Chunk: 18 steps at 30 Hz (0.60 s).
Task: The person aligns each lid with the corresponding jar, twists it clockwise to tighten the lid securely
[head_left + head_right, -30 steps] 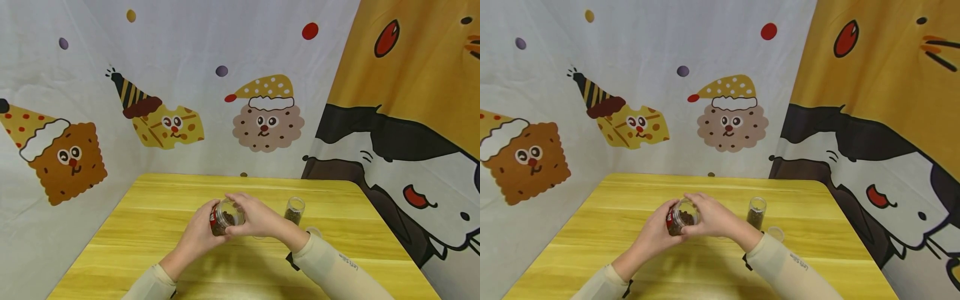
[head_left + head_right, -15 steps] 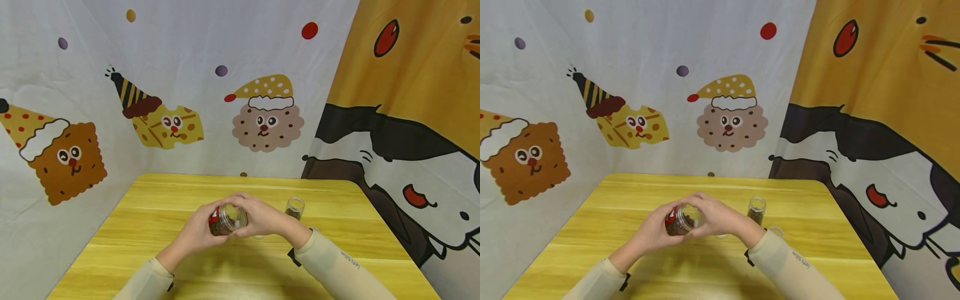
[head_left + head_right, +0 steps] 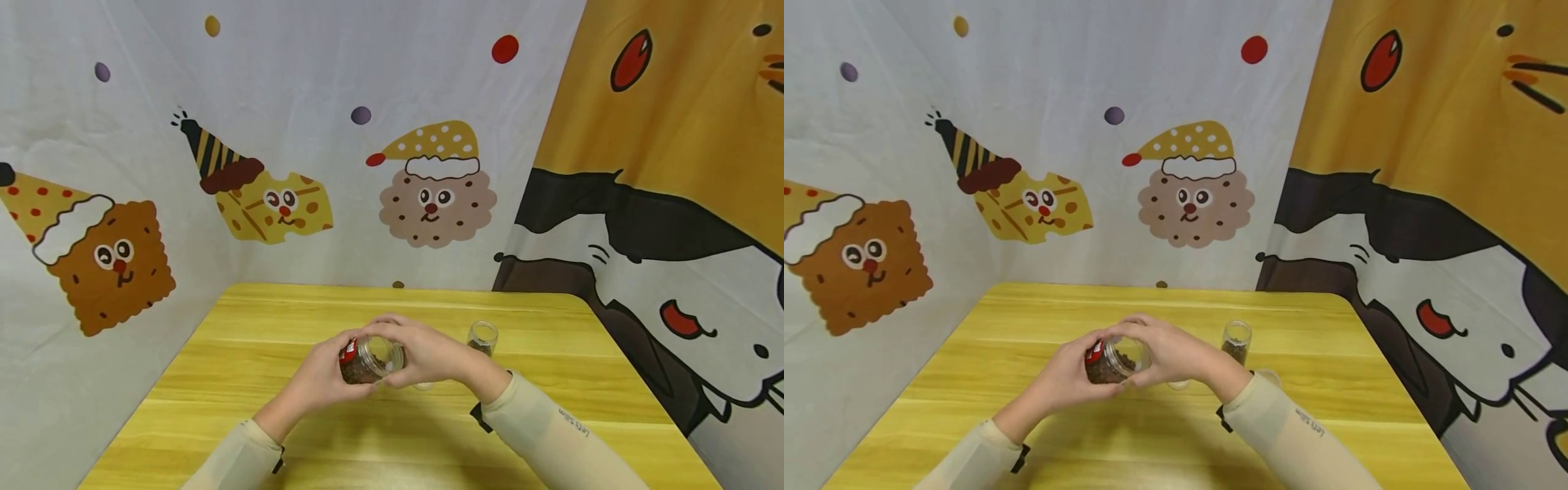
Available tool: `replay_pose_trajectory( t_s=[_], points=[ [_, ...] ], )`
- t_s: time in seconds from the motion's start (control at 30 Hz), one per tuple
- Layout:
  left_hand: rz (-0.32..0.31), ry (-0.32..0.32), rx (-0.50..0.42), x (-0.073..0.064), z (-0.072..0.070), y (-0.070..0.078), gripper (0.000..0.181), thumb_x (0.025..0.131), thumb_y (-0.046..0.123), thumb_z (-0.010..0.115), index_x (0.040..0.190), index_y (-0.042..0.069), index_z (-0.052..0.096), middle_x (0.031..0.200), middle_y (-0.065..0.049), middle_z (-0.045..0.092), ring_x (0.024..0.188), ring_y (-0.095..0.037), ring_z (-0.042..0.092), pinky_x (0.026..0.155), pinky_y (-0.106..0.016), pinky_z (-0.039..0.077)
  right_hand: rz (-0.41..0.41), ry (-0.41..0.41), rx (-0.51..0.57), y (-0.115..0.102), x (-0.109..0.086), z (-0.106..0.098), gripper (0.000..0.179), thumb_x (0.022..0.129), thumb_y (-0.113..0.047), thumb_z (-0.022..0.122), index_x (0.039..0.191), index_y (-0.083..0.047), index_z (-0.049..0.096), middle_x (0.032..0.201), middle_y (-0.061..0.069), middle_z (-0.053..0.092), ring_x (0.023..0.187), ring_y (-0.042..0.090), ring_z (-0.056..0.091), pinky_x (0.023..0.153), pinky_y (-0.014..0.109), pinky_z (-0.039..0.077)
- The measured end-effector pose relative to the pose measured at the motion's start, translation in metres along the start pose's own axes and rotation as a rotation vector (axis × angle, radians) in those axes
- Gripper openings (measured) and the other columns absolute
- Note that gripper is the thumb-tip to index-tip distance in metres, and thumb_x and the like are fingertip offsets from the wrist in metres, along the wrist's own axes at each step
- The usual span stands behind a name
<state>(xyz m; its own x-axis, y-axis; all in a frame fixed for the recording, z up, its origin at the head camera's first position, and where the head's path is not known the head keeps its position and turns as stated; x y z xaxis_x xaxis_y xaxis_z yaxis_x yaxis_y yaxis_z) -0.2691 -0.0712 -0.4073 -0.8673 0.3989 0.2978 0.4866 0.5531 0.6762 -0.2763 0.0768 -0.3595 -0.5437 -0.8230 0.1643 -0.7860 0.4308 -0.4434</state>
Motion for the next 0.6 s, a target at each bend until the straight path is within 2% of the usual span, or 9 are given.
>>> replay_pose_trajectory(
  t_s=[0.3, 0.5, 0.6],
  points=[
    [-0.004, 0.024, 0.012, 0.0, -0.001, 0.001, 0.092, 0.076, 0.03, 0.097, 0.154, 0.009, 0.053, 0.136, -0.008, 0.07, 0.114, -0.02, 0.071, 0.09, -0.028, 0.063, 0.031, 0.033, 0.004, 0.005, -0.001, 0.001, 0.079, 0.088, -0.027, 0.088, 0.158, -0.024, 0.051, 0.158, 0.009, 0.054, 0.14, 0.026, 0.06, 0.112, 0.043, 0.057],
    [-0.021, 0.064, 0.05, 0.001, -0.001, 0.003, 0.095, 0.073, 0.029, 0.098, 0.153, 0.006, 0.053, 0.135, -0.009, 0.071, 0.115, -0.021, 0.071, 0.091, -0.031, 0.063, 0.071, 0.058, 0.037, 0.009, -0.001, 0.002, 0.077, 0.09, -0.036, 0.085, 0.158, -0.027, 0.05, 0.155, 0.008, 0.057, 0.123, 0.025, 0.07, 0.099, 0.036, 0.062],
    [-0.029, 0.086, 0.078, 0.001, -0.002, 0.004, 0.095, 0.07, 0.028, 0.099, 0.151, 0.005, 0.055, 0.132, -0.009, 0.072, 0.113, -0.02, 0.07, 0.09, -0.031, 0.063, 0.099, 0.067, 0.039, 0.011, 0.0, 0.003, 0.076, 0.091, -0.041, 0.083, 0.158, -0.027, 0.051, 0.154, 0.008, 0.059, 0.121, 0.024, 0.071, 0.096, 0.035, 0.062]
  ],
)
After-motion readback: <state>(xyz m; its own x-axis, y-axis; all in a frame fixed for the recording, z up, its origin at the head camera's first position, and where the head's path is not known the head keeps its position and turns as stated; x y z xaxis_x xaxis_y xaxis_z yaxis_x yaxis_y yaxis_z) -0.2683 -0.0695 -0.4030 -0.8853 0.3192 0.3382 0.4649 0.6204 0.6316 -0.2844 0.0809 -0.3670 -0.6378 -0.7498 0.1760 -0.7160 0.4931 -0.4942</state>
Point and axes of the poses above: each hand's wrist, its own x-axis towards the middle knuckle, its own z-axis out of the palm, y = z × x, the point moved 8 cm from there along x, towards the middle knuckle
